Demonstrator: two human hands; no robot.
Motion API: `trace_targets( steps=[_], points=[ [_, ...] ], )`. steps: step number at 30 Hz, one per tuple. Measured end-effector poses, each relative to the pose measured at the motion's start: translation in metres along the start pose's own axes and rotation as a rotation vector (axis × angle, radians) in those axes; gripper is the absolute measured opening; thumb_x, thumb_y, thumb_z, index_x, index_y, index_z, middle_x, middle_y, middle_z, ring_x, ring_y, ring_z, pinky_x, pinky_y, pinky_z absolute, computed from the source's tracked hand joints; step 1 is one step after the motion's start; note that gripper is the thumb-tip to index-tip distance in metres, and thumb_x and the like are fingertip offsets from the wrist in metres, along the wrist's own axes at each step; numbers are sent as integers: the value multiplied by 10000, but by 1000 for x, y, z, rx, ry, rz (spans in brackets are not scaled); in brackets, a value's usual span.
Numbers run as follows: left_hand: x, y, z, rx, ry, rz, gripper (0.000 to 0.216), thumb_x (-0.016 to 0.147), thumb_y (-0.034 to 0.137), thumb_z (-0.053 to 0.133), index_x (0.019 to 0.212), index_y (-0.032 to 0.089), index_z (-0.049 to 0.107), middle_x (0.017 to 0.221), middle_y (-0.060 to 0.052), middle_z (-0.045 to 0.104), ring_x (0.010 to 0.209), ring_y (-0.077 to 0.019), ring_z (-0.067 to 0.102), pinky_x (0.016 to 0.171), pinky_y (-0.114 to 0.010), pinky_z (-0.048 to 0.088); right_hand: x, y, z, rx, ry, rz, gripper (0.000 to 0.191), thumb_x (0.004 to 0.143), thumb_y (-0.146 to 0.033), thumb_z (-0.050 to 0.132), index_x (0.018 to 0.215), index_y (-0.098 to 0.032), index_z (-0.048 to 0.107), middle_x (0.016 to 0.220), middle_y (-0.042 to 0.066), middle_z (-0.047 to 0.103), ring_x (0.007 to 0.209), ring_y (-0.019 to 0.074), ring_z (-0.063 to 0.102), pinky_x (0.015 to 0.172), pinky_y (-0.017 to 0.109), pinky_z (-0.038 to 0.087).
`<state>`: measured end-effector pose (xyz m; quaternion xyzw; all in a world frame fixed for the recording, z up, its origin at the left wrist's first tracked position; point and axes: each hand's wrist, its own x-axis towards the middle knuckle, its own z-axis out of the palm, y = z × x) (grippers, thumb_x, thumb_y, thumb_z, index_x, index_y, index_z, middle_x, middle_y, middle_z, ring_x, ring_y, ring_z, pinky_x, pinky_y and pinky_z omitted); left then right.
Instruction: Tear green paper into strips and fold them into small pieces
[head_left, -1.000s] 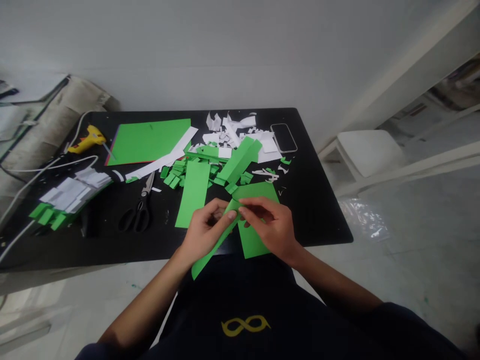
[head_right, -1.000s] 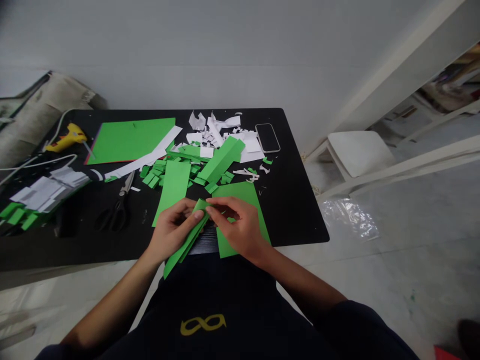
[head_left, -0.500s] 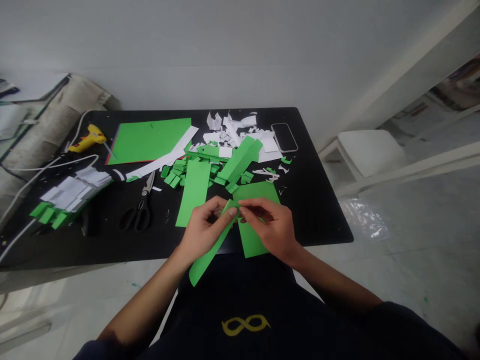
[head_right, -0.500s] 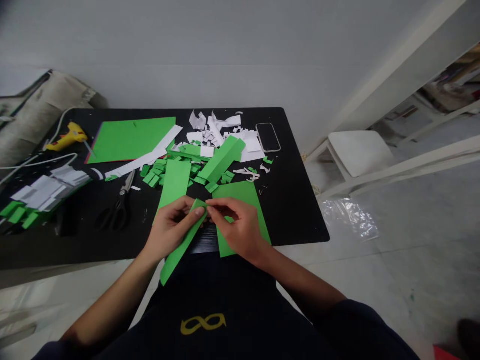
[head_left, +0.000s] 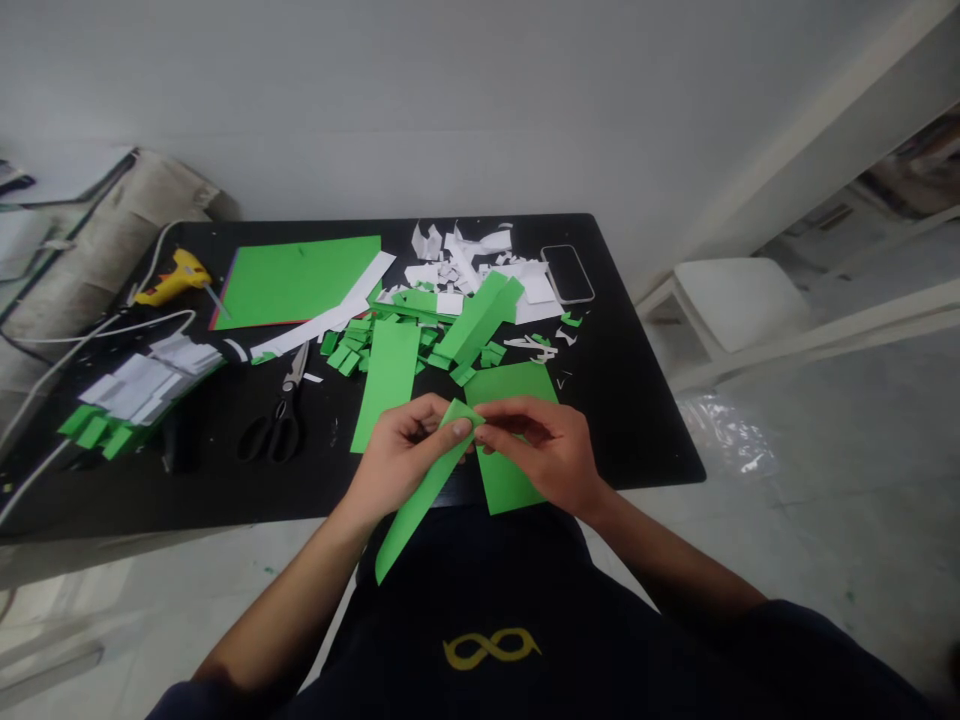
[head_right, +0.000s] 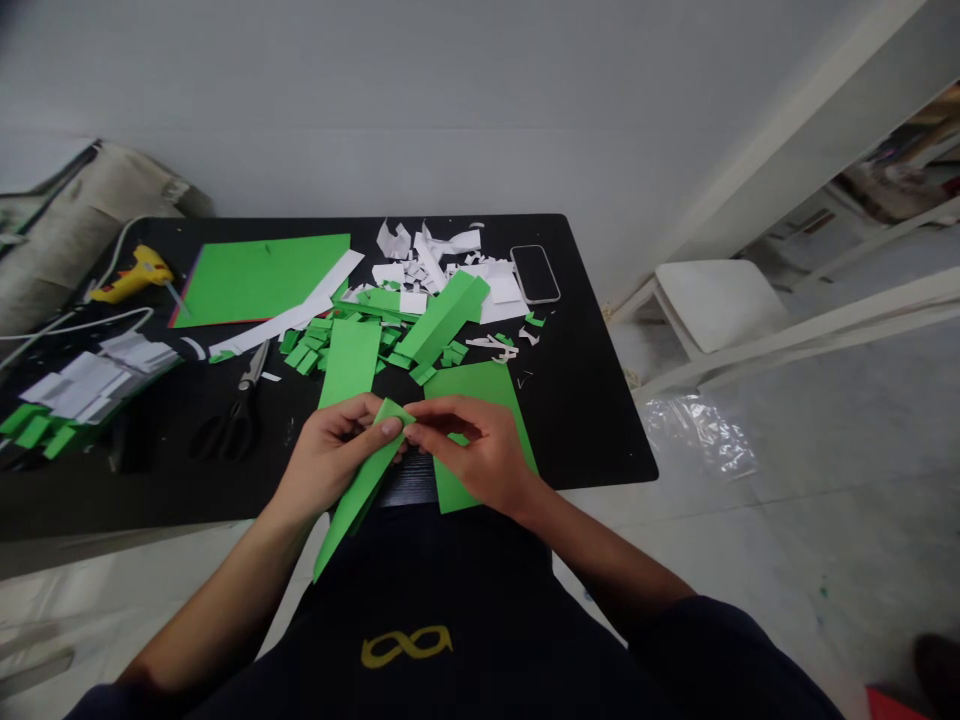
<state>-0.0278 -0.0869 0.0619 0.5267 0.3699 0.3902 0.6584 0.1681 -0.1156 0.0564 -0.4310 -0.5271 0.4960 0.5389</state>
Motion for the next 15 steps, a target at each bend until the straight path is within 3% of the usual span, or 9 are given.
trace_targets(
  steps=[15],
  points=[
    [-1, 2, -3, -72, -70, -38, 187, 954, 301, 803, 830, 168, 755, 690, -4, 747, 615, -102, 673, 601, -199, 507, 5, 1, -7, -61, -50, -183, 214, 846, -180, 919, 1018, -301, 879, 937, 17, 836, 841, 182, 787, 713, 297, 677]
  ],
)
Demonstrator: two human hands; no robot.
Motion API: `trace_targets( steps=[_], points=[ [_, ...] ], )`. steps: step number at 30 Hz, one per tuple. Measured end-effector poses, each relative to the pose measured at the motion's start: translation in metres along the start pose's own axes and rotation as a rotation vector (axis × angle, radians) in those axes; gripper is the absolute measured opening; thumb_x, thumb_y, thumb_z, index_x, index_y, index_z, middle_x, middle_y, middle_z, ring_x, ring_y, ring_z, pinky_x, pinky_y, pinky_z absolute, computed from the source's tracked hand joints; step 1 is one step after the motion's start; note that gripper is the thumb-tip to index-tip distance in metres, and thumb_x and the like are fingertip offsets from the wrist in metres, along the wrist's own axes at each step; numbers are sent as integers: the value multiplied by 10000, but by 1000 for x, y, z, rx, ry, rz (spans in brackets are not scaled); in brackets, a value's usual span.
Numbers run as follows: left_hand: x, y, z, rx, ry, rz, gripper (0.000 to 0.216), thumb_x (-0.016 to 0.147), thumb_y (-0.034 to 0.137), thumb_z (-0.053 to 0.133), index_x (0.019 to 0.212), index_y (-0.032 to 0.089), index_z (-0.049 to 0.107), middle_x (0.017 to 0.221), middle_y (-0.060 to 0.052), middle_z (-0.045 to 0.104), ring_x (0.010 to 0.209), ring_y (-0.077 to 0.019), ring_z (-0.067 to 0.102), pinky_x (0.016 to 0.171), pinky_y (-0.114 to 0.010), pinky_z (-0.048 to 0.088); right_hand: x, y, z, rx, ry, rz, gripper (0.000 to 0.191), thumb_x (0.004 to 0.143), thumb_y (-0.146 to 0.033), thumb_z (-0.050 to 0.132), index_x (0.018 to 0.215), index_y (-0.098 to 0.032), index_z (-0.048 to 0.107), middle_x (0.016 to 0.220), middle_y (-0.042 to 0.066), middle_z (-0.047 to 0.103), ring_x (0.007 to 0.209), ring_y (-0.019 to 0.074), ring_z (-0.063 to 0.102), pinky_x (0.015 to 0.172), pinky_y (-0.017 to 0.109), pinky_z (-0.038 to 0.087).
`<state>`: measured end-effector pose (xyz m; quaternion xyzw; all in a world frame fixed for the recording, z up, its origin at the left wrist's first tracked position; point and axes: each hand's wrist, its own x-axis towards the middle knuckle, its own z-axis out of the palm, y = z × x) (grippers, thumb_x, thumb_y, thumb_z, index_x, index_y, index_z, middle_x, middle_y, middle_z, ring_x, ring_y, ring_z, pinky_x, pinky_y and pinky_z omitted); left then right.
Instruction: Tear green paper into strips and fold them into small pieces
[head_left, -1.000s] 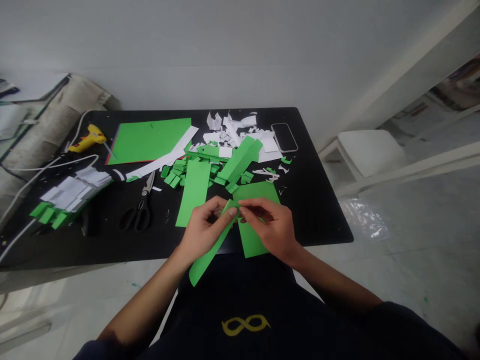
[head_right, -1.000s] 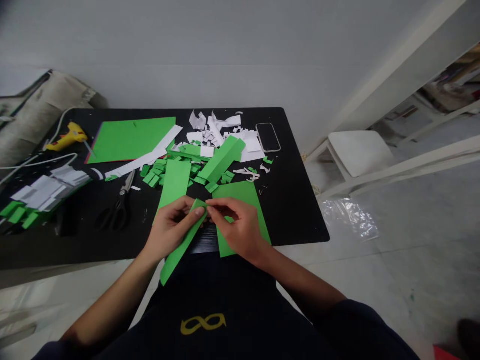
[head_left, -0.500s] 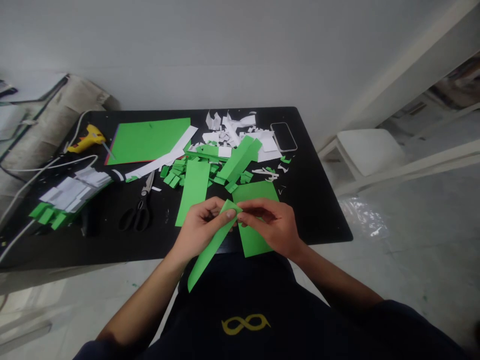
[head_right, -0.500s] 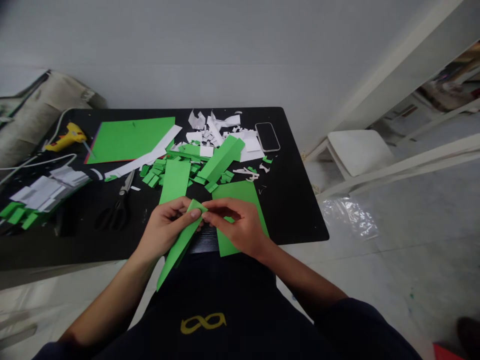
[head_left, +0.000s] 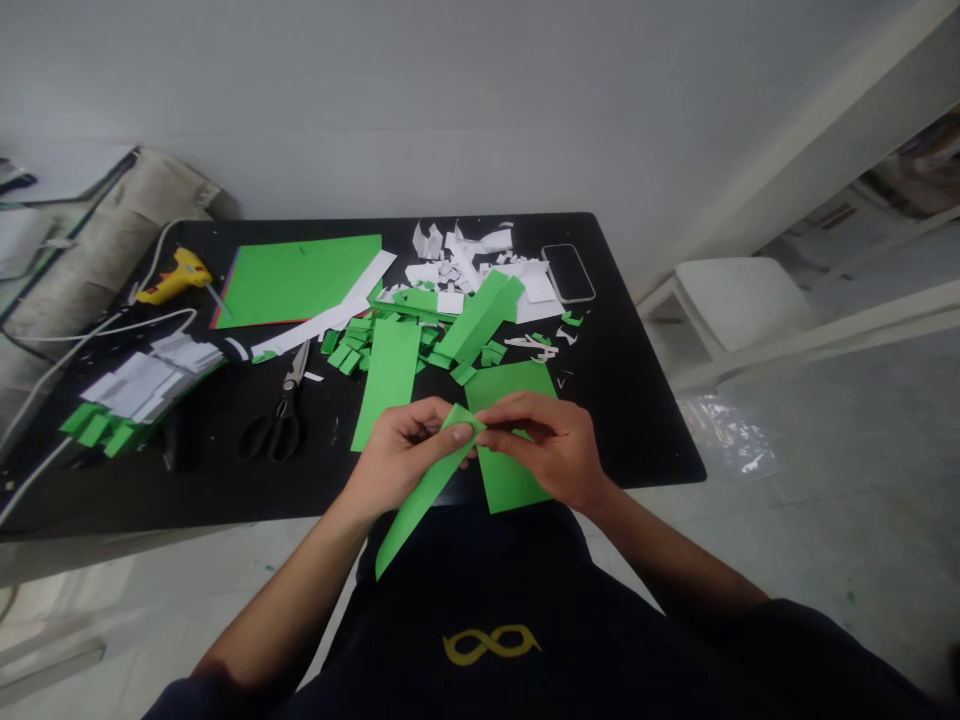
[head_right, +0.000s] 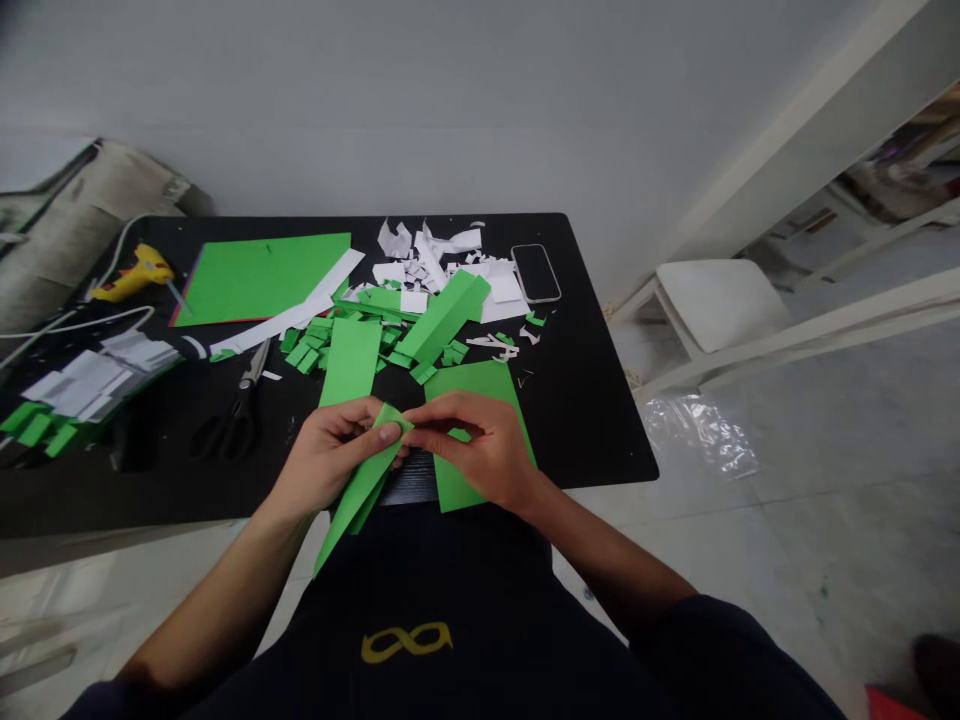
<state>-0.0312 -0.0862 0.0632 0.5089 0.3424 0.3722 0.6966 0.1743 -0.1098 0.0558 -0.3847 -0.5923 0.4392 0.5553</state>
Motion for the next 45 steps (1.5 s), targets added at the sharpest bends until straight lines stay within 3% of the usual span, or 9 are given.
trace_targets(
  steps=[17, 32, 45],
  points=[
    [-1, -4, 0, 19, 21, 13, 175, 923, 301, 831, 824, 171, 765, 681, -12, 753, 607, -111, 675, 604, -213, 517, 1, 0, 0, -39, -2, -104, 315, 829, -99, 922, 1043, -327, 882, 929, -2, 849, 830, 172, 801, 749, 292, 674],
    [-2, 1, 1, 63, 53, -11, 237, 882, 355, 844, 775, 164, 752, 675, -33, 749, 606, -140, 688, 614, -250, 559, 1, 0, -2, -75, -10, -104, 272, 838, -158, 925, 1034, -342, 885, 926, 4, 848, 828, 193, 801, 739, 316, 675],
    [-3, -2, 1, -6, 30, -7, 188, 909, 277, 836, 786, 159, 758, 683, -21, 760, 619, -117, 697, 623, -210, 551, 0, 2, -2, -125, -6, -142, 194, 857, -203, 923, 1000, -329, 887, 912, 2, 856, 794, 189, 806, 743, 317, 685]
  ],
)
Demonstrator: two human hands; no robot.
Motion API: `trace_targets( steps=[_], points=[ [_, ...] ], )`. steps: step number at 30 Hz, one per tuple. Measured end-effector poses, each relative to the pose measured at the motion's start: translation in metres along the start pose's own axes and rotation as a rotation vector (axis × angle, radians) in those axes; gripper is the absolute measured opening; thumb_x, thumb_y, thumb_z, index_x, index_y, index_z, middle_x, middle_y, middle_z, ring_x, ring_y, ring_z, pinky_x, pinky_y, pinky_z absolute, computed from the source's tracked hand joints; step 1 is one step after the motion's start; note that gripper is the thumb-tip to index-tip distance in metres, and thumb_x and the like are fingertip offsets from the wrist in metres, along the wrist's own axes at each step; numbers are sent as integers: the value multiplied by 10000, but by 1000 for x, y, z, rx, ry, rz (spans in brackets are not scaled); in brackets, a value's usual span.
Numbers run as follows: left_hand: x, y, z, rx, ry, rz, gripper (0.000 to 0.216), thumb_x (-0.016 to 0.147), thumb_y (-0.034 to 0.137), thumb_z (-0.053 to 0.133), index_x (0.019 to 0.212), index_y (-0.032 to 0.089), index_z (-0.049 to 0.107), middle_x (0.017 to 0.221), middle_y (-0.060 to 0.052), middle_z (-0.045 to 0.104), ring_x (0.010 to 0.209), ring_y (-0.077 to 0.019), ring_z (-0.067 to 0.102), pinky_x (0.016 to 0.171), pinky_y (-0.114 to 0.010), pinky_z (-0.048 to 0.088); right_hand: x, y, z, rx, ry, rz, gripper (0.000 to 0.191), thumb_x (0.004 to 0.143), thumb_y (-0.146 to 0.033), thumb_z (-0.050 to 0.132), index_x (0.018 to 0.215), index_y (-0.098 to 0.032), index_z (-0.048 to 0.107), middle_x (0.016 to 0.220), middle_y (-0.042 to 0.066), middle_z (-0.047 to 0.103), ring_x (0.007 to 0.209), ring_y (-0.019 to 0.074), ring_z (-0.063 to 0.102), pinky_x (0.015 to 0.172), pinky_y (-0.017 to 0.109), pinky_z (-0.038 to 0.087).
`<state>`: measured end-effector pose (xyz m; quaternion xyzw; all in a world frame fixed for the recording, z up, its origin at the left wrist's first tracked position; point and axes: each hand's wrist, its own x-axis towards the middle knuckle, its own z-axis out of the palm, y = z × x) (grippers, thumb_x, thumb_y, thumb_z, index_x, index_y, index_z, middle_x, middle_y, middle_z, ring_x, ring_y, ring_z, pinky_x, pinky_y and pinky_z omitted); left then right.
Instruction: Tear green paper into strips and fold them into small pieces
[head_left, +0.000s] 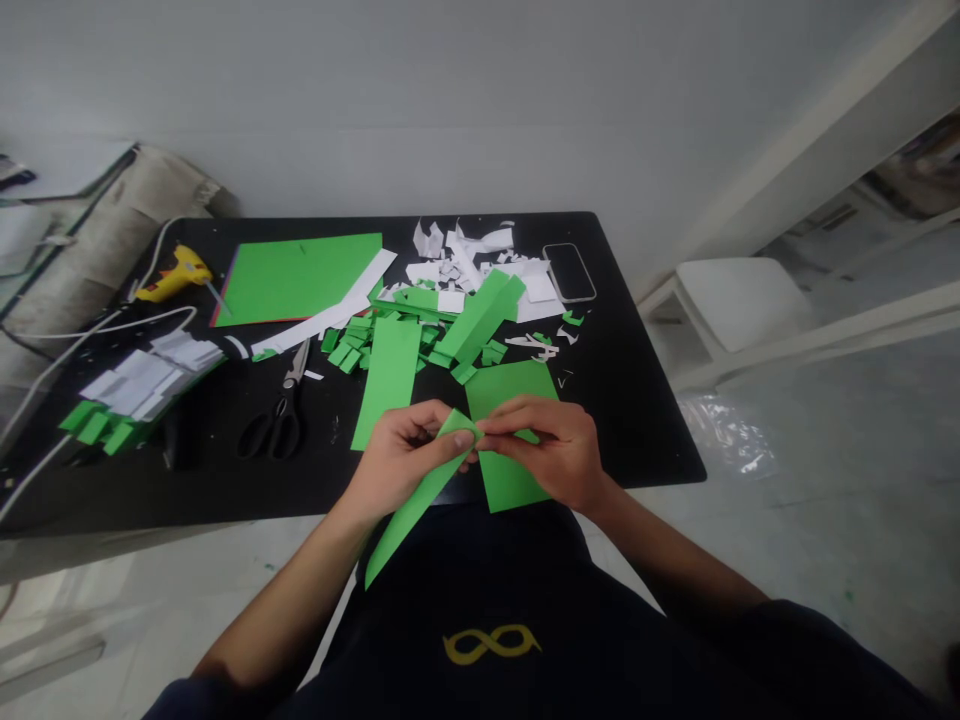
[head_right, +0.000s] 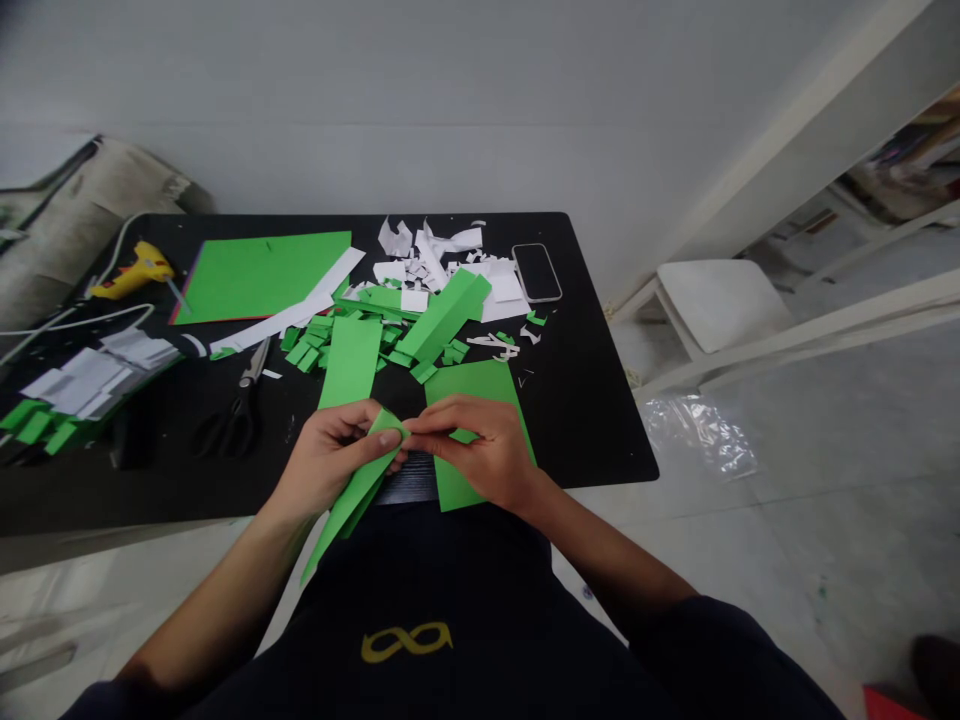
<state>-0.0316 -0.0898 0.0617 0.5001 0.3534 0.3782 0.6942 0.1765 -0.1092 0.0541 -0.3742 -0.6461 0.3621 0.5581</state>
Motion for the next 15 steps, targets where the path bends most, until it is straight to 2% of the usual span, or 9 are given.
trace_targets(
  steps=[15],
  points=[
    [1, 2, 1, 69, 11, 1, 240, 878, 329, 846, 749, 160, 734, 665, -35, 756, 602, -140, 696, 616, -243, 564, -1, 0, -1, -38, -18, -43, 220, 863, -202, 919, 1026, -344, 883, 911, -5, 857, 783, 182, 806, 743, 312, 686]
  ],
)
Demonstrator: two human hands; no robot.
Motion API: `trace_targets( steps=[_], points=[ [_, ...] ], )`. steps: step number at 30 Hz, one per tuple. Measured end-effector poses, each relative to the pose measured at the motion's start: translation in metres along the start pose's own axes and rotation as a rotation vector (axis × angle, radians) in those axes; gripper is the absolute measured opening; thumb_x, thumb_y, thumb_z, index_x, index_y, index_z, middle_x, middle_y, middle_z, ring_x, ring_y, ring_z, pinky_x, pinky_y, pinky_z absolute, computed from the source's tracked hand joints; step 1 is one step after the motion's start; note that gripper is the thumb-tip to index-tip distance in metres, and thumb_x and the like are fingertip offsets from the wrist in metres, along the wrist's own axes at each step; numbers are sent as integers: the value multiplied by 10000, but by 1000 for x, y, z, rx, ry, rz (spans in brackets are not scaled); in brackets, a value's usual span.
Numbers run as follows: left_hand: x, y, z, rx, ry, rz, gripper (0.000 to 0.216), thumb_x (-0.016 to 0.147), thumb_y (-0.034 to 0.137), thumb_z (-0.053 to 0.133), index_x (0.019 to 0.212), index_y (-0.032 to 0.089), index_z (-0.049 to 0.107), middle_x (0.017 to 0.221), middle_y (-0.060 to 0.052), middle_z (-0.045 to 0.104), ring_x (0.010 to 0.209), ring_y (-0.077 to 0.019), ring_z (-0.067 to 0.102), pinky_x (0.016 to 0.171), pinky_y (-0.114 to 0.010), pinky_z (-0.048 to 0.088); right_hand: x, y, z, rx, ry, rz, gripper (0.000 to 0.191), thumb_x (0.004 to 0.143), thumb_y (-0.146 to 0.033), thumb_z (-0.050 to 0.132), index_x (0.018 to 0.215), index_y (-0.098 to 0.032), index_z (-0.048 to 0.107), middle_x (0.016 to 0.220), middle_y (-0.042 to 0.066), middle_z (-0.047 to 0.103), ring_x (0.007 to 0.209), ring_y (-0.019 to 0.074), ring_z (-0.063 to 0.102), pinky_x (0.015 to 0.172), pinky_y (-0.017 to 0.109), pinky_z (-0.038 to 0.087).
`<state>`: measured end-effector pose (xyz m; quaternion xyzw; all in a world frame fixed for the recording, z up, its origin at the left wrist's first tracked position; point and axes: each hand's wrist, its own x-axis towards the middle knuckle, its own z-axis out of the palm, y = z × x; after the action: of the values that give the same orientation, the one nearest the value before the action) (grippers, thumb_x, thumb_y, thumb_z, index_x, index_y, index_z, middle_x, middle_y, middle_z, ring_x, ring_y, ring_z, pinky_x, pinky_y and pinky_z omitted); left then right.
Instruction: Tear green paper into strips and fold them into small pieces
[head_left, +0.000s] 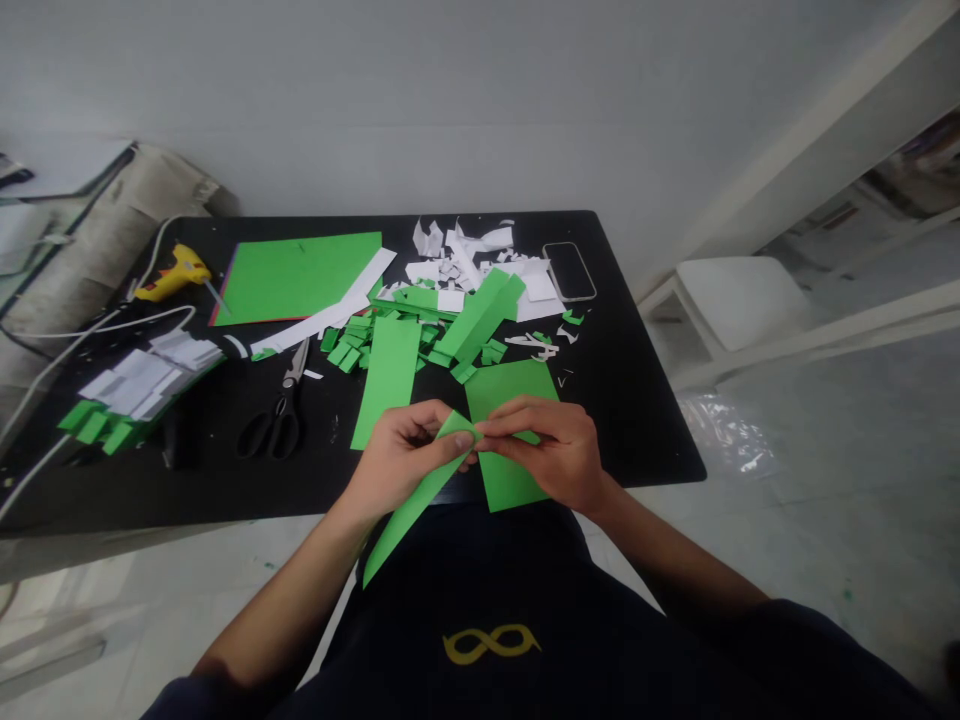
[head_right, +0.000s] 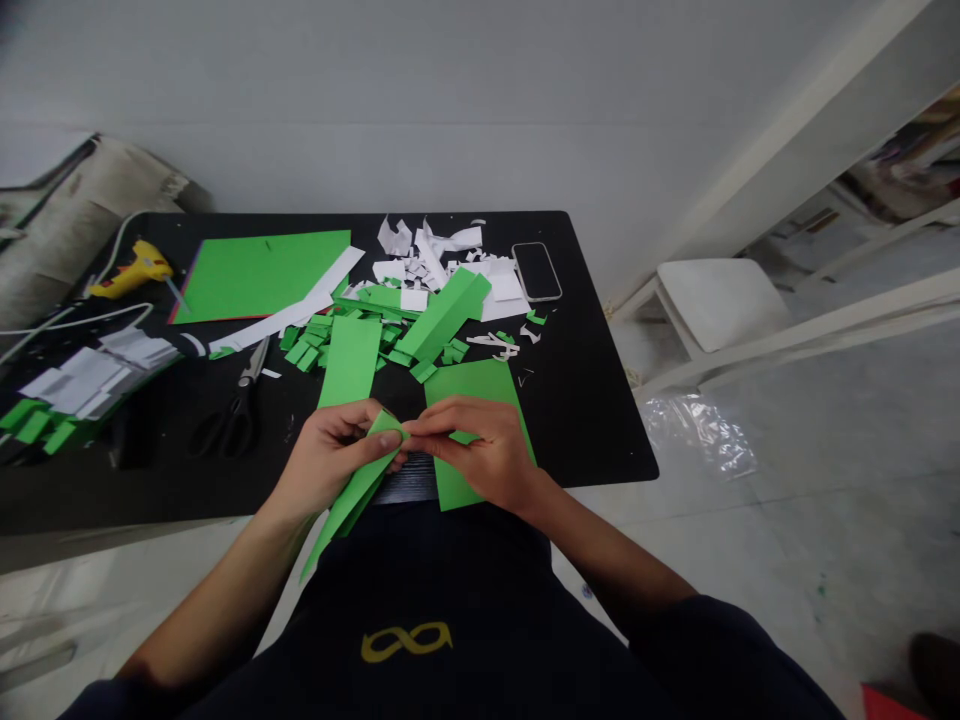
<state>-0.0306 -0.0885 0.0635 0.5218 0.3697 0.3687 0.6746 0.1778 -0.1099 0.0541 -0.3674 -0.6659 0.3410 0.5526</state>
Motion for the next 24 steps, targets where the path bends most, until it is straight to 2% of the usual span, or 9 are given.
trace_targets(
  steps=[5, 11, 24],
  points=[
    [0, 0, 0, -2, -10, 11, 220, 891, 300, 835, 752, 160, 736, 666, -31, 756, 604, -132, 693, 624, -234, 558, 0, 0, 0, 11, -3, -12, 221, 869, -201, 913, 1039, -339, 880, 919, -2, 857, 796, 180, 806, 743, 305, 681],
    [0, -1, 0, 18, -3, -1, 268, 879, 355, 852, 744, 158, 732, 661, -38, 752, 598, -146, 694, 614, -249, 559, -1, 0, 0, -7, -3, 11, 155, 874, -239, 914, 1003, -320, 885, 908, 10, 858, 787, 186, 806, 735, 307, 680],
    [0, 0, -1, 0, -23, 24, 216, 907, 288, 822, 756, 159, 738, 665, -27, 753, 607, -127, 692, 627, -229, 552, 1, -1, 0, -3, -4, -10, 241, 859, -177, 918, 1034, -339, 881, 912, -2, 856, 807, 186, 810, 759, 311, 683]
  ],
)
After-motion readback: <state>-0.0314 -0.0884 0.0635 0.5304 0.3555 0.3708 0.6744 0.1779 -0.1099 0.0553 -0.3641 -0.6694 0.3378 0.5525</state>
